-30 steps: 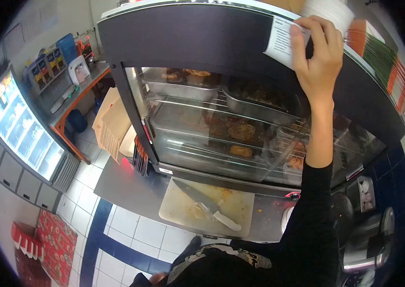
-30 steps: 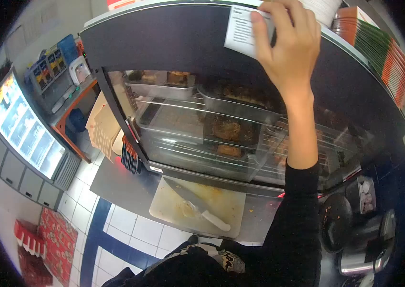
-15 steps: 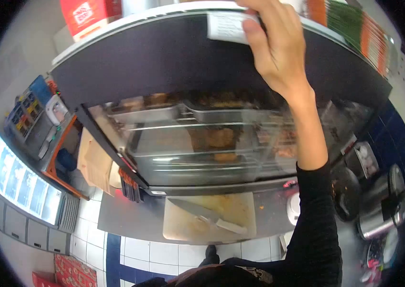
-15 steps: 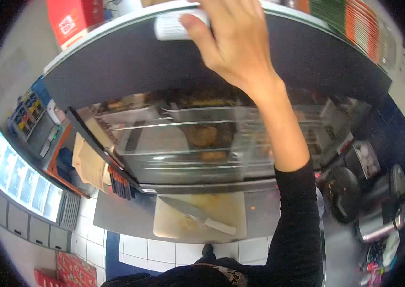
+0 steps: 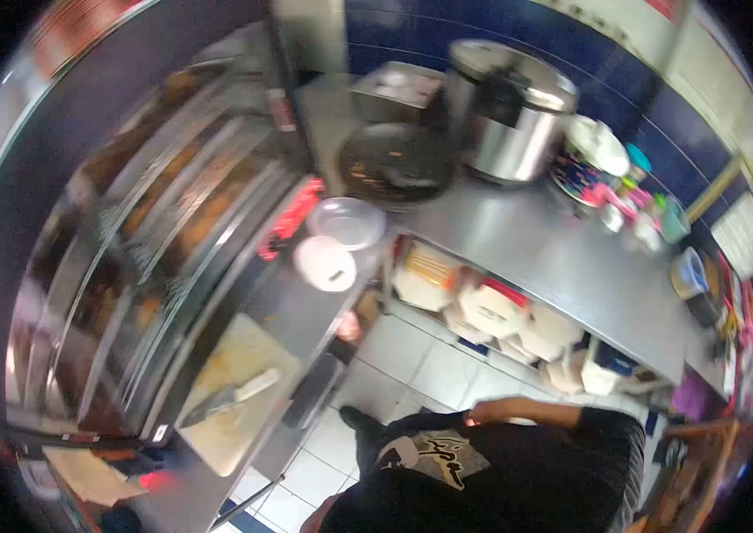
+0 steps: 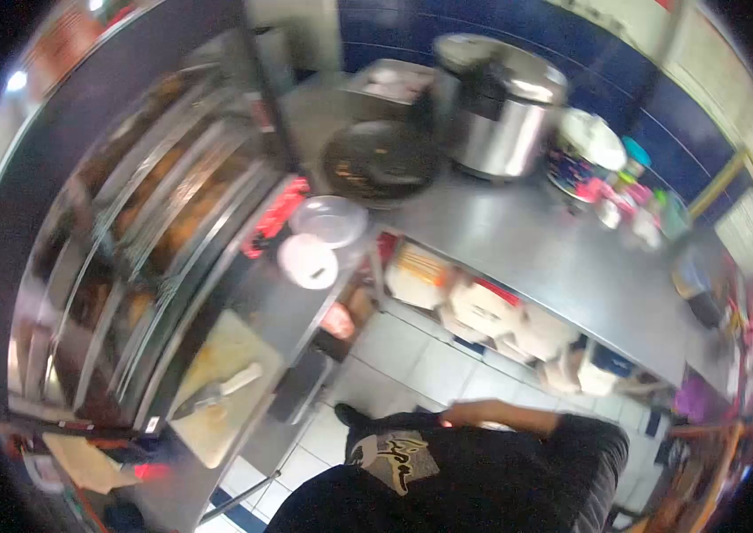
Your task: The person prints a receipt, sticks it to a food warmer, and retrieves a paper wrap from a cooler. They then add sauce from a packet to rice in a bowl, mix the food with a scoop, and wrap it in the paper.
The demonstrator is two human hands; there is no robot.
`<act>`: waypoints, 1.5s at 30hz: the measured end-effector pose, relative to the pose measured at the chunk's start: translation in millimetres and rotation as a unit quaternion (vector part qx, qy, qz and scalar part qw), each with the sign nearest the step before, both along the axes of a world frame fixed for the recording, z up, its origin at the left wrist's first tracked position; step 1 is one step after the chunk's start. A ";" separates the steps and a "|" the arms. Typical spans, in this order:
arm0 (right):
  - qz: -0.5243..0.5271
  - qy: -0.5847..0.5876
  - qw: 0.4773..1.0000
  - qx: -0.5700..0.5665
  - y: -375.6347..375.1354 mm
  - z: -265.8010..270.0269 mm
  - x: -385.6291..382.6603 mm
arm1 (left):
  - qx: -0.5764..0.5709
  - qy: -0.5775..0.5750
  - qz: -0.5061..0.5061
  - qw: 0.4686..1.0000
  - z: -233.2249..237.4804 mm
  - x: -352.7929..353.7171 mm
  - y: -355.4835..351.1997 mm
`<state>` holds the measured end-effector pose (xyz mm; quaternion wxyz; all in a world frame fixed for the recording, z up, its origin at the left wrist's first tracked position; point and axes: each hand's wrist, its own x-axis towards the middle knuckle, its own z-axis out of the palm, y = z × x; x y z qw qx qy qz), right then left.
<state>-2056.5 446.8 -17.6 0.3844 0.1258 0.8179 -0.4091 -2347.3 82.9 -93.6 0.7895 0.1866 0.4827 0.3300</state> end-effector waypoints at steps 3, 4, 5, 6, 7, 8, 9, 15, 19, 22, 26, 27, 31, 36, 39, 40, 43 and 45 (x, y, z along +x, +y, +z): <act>-0.307 0.020 0.950 -0.056 -57.3 11.3 146.6 | -0.029 -0.006 -0.075 0.997 -8.7 34.3 23.6; -0.355 0.013 0.932 -0.073 -65.6 14.0 177.3 | -0.033 -0.008 -0.101 0.994 -10.3 46.0 38.2; -0.403 0.006 0.911 -0.089 -76.0 15.1 208.1 | -0.034 -0.009 -0.130 0.991 -11.5 57.1 52.6; -0.451 0.032 0.884 -0.117 -87.1 13.1 238.0 | -0.036 -0.015 -0.159 0.987 -12.5 68.8 66.8; -0.495 0.058 0.855 -0.143 -98.6 8.5 265.9 | -0.036 -0.017 -0.185 0.982 -13.8 80.1 83.7; -0.536 0.089 0.822 -0.168 -109.6 3.1 288.8 | -0.036 -0.022 -0.211 0.977 -14.5 90.5 99.5; -0.562 0.091 0.799 -0.196 -120.2 -2.3 308.8 | -0.036 -0.031 -0.235 0.971 -17.1 100.7 115.0; -0.706 0.146 0.592 -0.360 -164.8 -6.7 380.5 | -0.093 -0.114 -0.314 0.938 -14.4 141.1 189.2; -0.753 0.180 0.424 -0.471 -174.3 -8.2 419.7 | -0.011 0.076 -0.442 0.893 10.2 181.0 252.8; -0.743 0.222 0.394 -0.494 -162.6 -11.4 450.7 | 0.032 0.057 -0.540 0.839 -5.6 210.9 307.0; -0.783 0.177 0.439 -0.405 -118.1 -22.6 493.0 | -0.092 0.028 -0.525 0.845 122.2 328.8 436.0; -0.787 0.152 0.472 -0.366 -103.2 -23.0 506.8 | -0.096 0.053 -0.529 0.842 136.1 355.1 461.7; -0.781 0.108 0.534 -0.306 -43.3 15.3 555.4 | -0.009 0.065 -0.574 0.816 77.5 399.5 519.5; -0.752 0.144 0.643 0.029 35.0 38.0 627.4 | 0.275 0.232 -0.642 0.677 100.7 505.0 606.6; -0.788 0.132 0.530 0.284 121.7 60.0 691.8 | 0.350 0.161 -0.501 0.775 99.2 572.9 631.8; -0.747 0.138 0.502 0.414 160.3 79.6 706.8 | 0.347 0.118 -0.508 0.780 103.2 594.3 634.7; -0.622 0.096 0.445 0.637 259.3 98.0 755.0 | 0.169 -0.093 -0.548 0.814 64.7 624.1 603.8; -0.560 0.039 0.440 0.701 311.2 102.9 763.8 | -0.010 -0.103 -0.564 0.819 66.8 626.2 583.7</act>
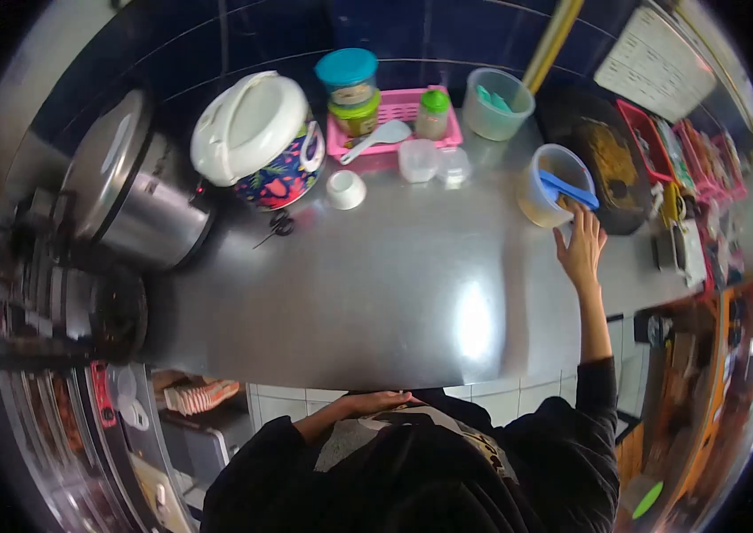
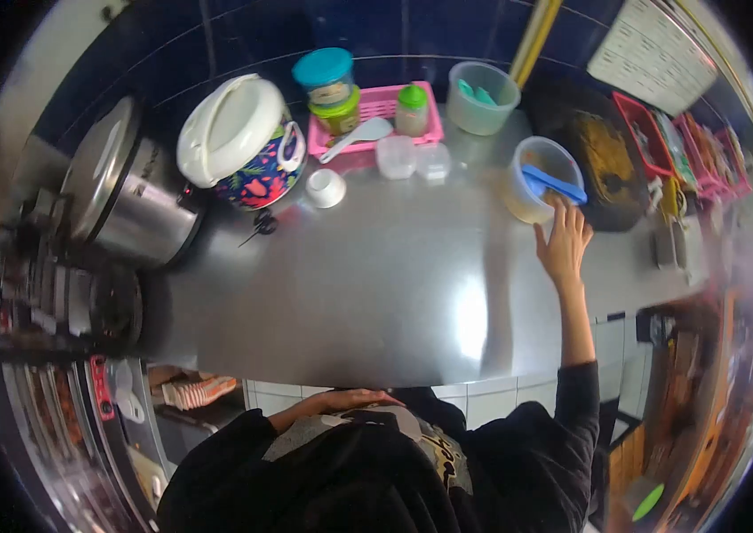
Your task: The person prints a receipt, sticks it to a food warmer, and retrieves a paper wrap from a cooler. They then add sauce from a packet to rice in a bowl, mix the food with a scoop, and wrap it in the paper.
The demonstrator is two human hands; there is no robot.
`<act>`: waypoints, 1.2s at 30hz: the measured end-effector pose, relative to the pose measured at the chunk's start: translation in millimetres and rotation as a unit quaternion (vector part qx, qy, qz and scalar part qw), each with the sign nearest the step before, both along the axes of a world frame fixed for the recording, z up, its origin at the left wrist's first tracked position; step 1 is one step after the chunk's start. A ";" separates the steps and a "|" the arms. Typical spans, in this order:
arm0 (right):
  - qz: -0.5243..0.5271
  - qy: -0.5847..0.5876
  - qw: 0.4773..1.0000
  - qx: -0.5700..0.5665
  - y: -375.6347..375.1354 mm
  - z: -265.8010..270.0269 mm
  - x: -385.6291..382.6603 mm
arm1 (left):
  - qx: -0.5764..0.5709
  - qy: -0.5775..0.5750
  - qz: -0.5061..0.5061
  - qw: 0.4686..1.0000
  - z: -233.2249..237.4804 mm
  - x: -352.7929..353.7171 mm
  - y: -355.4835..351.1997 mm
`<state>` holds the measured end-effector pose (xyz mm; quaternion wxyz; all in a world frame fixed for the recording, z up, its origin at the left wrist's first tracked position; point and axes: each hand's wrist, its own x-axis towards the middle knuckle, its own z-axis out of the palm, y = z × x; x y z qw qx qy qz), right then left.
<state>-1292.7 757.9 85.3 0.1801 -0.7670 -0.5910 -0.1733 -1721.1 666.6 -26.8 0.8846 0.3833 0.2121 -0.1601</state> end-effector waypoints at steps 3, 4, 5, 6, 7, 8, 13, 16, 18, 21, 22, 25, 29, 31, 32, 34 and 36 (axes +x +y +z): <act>0.004 -0.061 0.996 -0.071 52.2 -47.4 47.1 | 0.072 0.030 0.011 0.997 -36.8 -22.0 -26.9; 0.006 -0.067 0.991 -0.116 60.9 -64.9 49.1 | 0.086 0.019 0.036 0.995 -37.7 -28.2 -35.5; 0.022 -0.073 0.987 -0.138 64.9 -61.0 29.3 | 0.139 -0.056 0.102 0.983 -43.0 -35.7 -47.0; 0.038 -0.083 0.983 -0.161 58.8 -53.8 8.7 | 0.127 -0.042 0.127 0.983 -40.1 -41.7 -61.3; 0.094 -0.149 0.974 -0.140 53.0 -73.0 3.2 | 0.115 -0.031 0.153 0.981 -37.3 -47.0 -76.0; 0.092 -0.095 0.978 -0.161 41.7 -51.7 -38.8 | 0.102 -0.021 0.176 0.979 -35.2 -52.4 -89.8; 0.394 0.038 0.907 -0.142 -24.1 -48.1 -216.6 | 0.117 0.023 0.387 0.914 -74.1 -89.2 -207.4; 0.456 0.051 0.875 -0.156 -46.5 -36.6 -315.9 | 0.132 0.063 0.501 0.853 -76.7 -106.2 -256.5; 0.476 0.021 0.866 -0.152 -42.9 -42.3 -368.8 | 0.241 0.111 0.572 0.776 -97.8 -126.4 -278.8; 0.494 -0.036 0.856 -0.149 -32.7 -56.0 -428.4 | 0.235 0.119 0.648 0.715 -107.5 -189.3 -302.0; 0.494 -0.053 0.856 -0.146 -30.1 -61.5 -446.7 | 0.223 0.149 0.660 0.702 -100.4 -214.8 -308.1; 0.380 -0.092 0.919 -0.050 -55.9 -52.0 -501.5 | 0.288 0.228 0.563 0.741 -88.4 -315.5 -329.5; 0.397 0.002 0.917 0.031 -132.1 -57.0 -616.3 | 0.385 0.200 0.540 0.721 -156.5 -470.4 -362.9; 0.453 0.125 0.882 -0.040 -177.4 -105.9 -669.9 | 0.395 0.360 0.514 0.671 -236.7 -562.3 -373.9; 0.470 0.145 0.860 -0.135 -202.4 -126.8 -710.4 | 0.322 0.378 0.580 0.646 -255.3 -608.2 -370.2; 0.494 0.190 0.820 -0.219 -248.1 -169.4 -779.0 | 0.643 0.426 0.435 0.464 -292.2 -694.5 -336.2; 0.497 0.273 0.779 -0.268 -285.6 -211.9 -839.4 | 0.635 0.470 0.415 0.451 -303.3 -751.6 -303.1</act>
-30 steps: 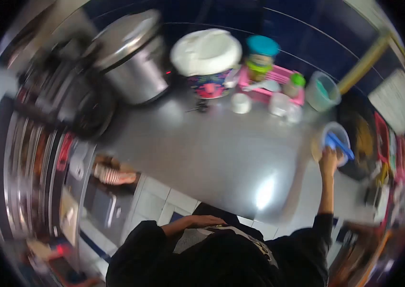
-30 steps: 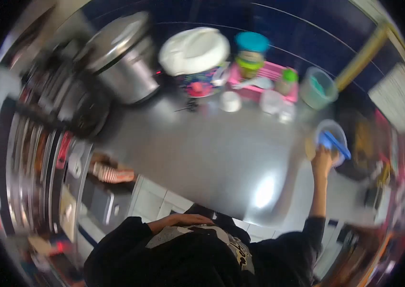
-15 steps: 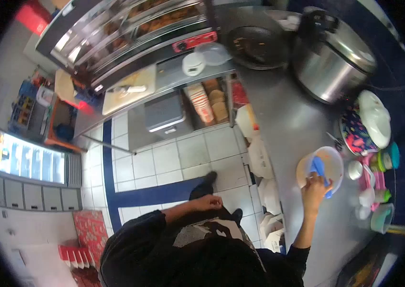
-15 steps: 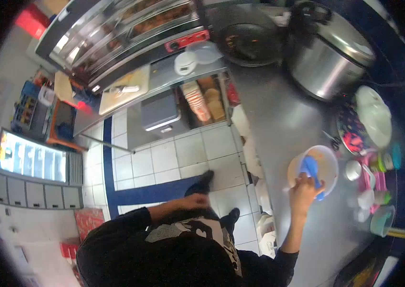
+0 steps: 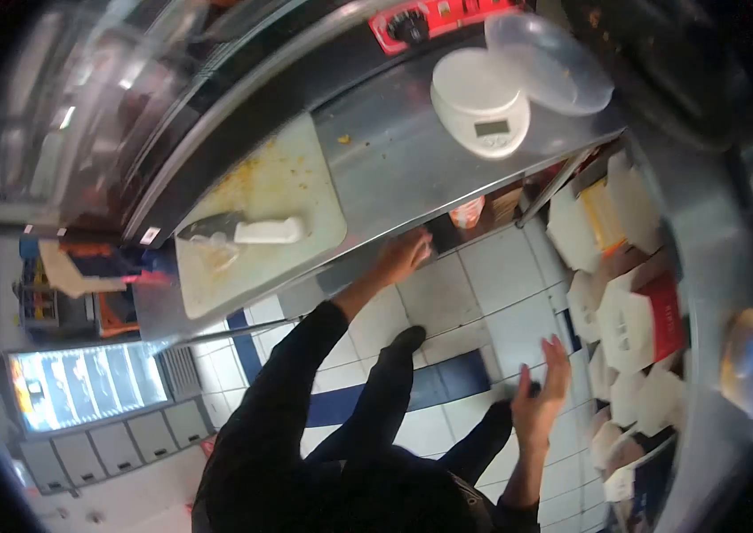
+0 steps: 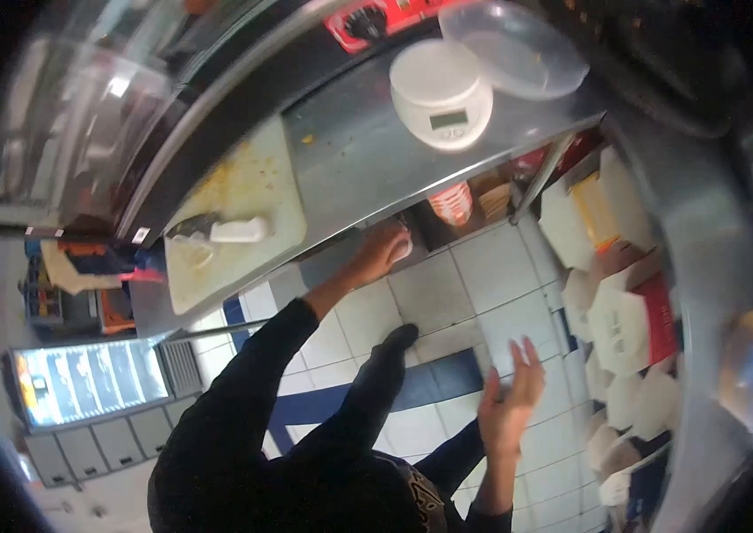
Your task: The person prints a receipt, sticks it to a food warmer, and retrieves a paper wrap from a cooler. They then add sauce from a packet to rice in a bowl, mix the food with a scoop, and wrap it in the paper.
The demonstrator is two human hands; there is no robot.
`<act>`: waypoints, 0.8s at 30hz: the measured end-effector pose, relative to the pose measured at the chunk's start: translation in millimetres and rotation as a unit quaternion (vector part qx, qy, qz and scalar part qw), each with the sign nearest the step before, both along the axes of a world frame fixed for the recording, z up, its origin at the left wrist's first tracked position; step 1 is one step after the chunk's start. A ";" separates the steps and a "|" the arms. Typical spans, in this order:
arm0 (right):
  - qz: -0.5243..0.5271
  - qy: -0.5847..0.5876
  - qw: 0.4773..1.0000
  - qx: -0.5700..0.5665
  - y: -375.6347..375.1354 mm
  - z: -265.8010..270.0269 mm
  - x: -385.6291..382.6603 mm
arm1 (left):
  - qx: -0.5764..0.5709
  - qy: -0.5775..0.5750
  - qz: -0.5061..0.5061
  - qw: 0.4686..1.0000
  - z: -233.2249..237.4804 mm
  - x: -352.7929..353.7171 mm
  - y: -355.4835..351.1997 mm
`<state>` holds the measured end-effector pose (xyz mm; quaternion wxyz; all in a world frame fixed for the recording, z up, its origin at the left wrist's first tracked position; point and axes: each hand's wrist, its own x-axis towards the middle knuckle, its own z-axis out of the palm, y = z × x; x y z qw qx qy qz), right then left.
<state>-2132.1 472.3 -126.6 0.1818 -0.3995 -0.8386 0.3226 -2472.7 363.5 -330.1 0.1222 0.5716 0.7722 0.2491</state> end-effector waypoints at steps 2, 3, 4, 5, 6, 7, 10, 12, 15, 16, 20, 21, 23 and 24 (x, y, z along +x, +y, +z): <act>0.023 0.045 0.998 -0.046 -26.8 -60.1 -38.5 | -0.046 -0.027 0.025 0.998 -38.3 -42.1 24.8; 0.021 0.055 0.996 -0.068 -39.4 -88.5 -53.8 | -0.055 0.043 -0.009 0.998 -76.3 -62.8 23.5; 0.019 0.065 0.994 -0.091 -52.4 -115.5 -65.2 | -0.060 0.117 -0.040 0.990 -112.4 -82.7 22.8; 0.017 0.087 0.991 -0.103 -64.1 -144.3 -75.0 | -0.059 0.189 -0.069 0.978 -148.4 -102.3 22.3; 0.016 0.111 0.987 -0.113 -74.8 -171.8 -86.2 | -0.083 0.177 -0.098 0.976 -121.8 -99.1 33.0; 0.019 0.135 0.983 -0.121 -83.4 -193.3 -95.9 | -0.108 0.163 -0.125 0.973 -97.5 -97.0 42.5; -0.038 0.153 0.956 -0.245 -112.1 -230.9 -129.2 | -0.104 0.083 -0.145 0.980 -65.7 -98.4 61.7; -0.055 0.204 0.939 -0.270 -134.3 -249.9 -165.4 | -0.101 0.035 -0.107 0.988 -11.1 -86.2 59.6; -0.002 0.335 0.882 -0.331 -167.4 -224.5 -234.2 | -0.135 0.002 -0.003 0.991 75.8 -75.3 30.3; 0.027 0.396 0.844 -0.361 -186.7 -213.9 -257.8 | -0.142 -0.007 0.068 0.988 81.5 -77.3 12.1; 0.119 0.387 0.788 -0.463 -283.7 -212.8 -321.5 | -0.220 0.075 0.186 0.955 77.4 -48.9 -21.7; 0.134 0.432 0.733 -0.507 -318.5 -228.9 -337.9 | -0.245 0.106 0.154 0.951 66.1 -38.5 -14.7; 0.169 0.310 0.905 -0.240 -331.4 -214.2 -333.9 | -0.310 0.063 0.110 0.942 -22.0 -63.9 -9.4; 0.157 0.244 0.952 -0.099 -336.9 -206.2 -331.7 | -0.341 0.045 0.101 0.934 -86.0 -84.5 -12.8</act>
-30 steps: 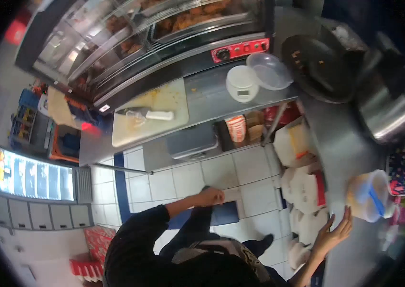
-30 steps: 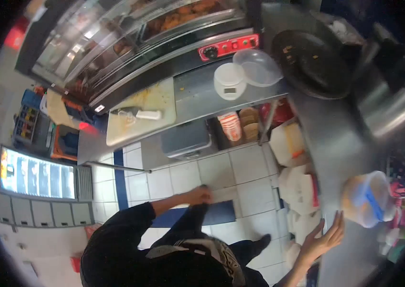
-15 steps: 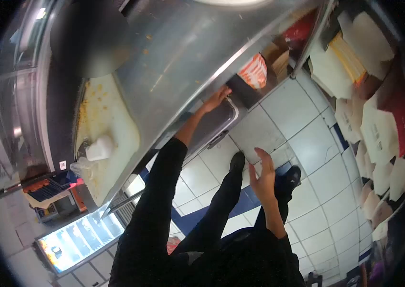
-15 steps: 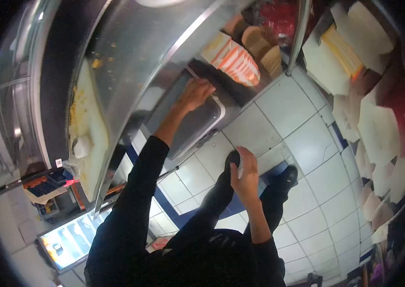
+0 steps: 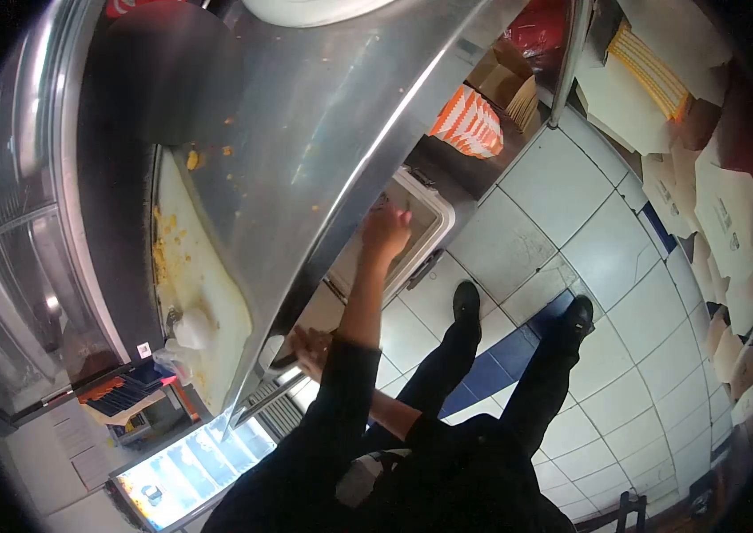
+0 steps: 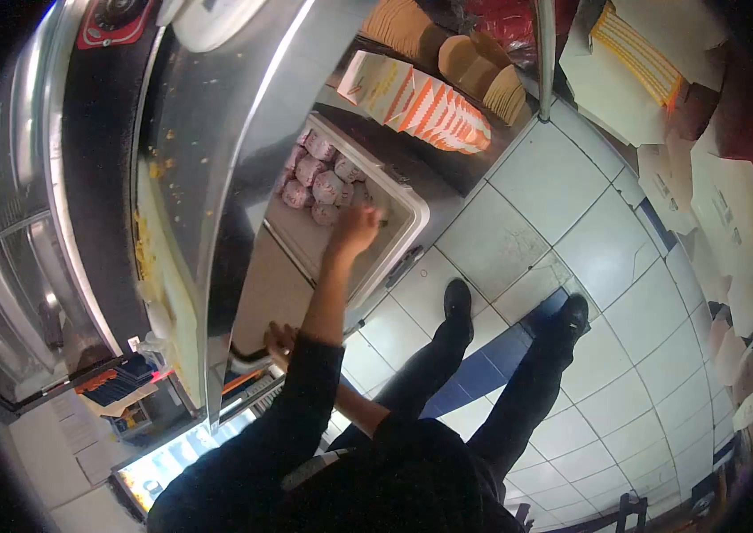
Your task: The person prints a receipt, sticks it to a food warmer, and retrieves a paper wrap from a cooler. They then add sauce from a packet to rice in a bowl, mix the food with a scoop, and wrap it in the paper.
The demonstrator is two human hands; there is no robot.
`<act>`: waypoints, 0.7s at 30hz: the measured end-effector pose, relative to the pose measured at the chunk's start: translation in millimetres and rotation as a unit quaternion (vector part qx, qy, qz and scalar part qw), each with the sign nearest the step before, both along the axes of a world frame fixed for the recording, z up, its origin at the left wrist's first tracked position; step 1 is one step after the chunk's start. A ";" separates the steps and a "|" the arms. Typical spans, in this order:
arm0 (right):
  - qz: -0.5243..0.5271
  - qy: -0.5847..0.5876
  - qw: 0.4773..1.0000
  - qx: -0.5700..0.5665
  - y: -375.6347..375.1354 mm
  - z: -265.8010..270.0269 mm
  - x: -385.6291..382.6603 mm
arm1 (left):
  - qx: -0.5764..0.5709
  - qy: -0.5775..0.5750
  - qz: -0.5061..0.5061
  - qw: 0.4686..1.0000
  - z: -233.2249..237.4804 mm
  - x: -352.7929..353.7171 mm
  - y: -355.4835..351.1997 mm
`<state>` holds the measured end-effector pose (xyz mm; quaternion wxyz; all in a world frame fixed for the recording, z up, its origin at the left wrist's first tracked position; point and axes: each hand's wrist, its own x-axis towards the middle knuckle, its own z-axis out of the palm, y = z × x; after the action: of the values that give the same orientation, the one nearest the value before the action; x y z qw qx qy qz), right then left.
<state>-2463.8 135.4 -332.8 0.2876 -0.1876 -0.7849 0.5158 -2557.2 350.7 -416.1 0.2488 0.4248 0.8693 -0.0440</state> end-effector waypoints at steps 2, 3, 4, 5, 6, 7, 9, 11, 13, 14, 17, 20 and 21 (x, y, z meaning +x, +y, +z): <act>-0.011 -0.012 0.998 0.064 4.4 5.2 -2.4 | 0.016 -0.027 0.073 0.997 -68.7 -2.2 4.1; -0.007 -0.004 0.998 0.058 4.1 10.0 -4.5 | 0.033 -0.137 0.209 0.968 -113.8 -17.4 -12.3; -0.003 -0.001 0.999 0.052 8.3 7.4 -2.6 | 0.047 -0.244 0.340 0.907 -164.6 -33.8 -33.0; -0.002 0.002 0.999 0.048 10.5 6.2 -2.3 | 0.057 -0.342 0.460 0.817 -194.5 -42.0 -40.1; 0.001 0.004 0.999 0.042 14.1 2.9 -1.2 | 0.092 -0.360 0.381 0.847 -192.4 -39.4 -37.2; 0.004 0.006 0.999 0.034 16.7 0.3 1.3 | 0.124 -0.374 0.303 0.868 -168.9 -30.5 -38.8; 0.006 0.010 1.000 0.013 18.0 1.4 -1.7 | 0.103 -0.384 0.304 0.866 -156.0 -33.2 -40.4; 0.010 0.010 1.000 0.000 25.8 4.1 -1.0 | 0.087 -0.382 0.334 0.858 -148.6 -36.9 -35.9; 0.012 0.010 1.000 -0.008 32.8 7.8 4.0 | 0.092 -0.345 0.367 0.859 -144.8 -38.3 -25.2; 0.015 0.009 1.000 -0.016 37.1 7.5 8.6 | 0.093 -0.310 0.386 0.864 -142.1 -37.2 -20.9; 0.025 0.002 0.999 -0.040 44.3 18.5 14.8 | 0.164 -0.007 0.360 0.919 -144.2 -43.5 -36.0; 0.024 -0.006 0.997 -0.077 67.6 26.6 38.2 | 0.296 0.010 0.387 0.873 -32.6 10.4 -9.2; 0.021 -0.010 0.994 -0.103 73.9 30.6 48.7 | 0.321 -0.025 0.410 0.853 15.6 47.1 3.3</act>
<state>-2415.2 209.4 -302.2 0.2478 -0.2046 -0.7343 0.5979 -2510.1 354.0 -400.5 0.1163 0.0866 0.9239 0.3540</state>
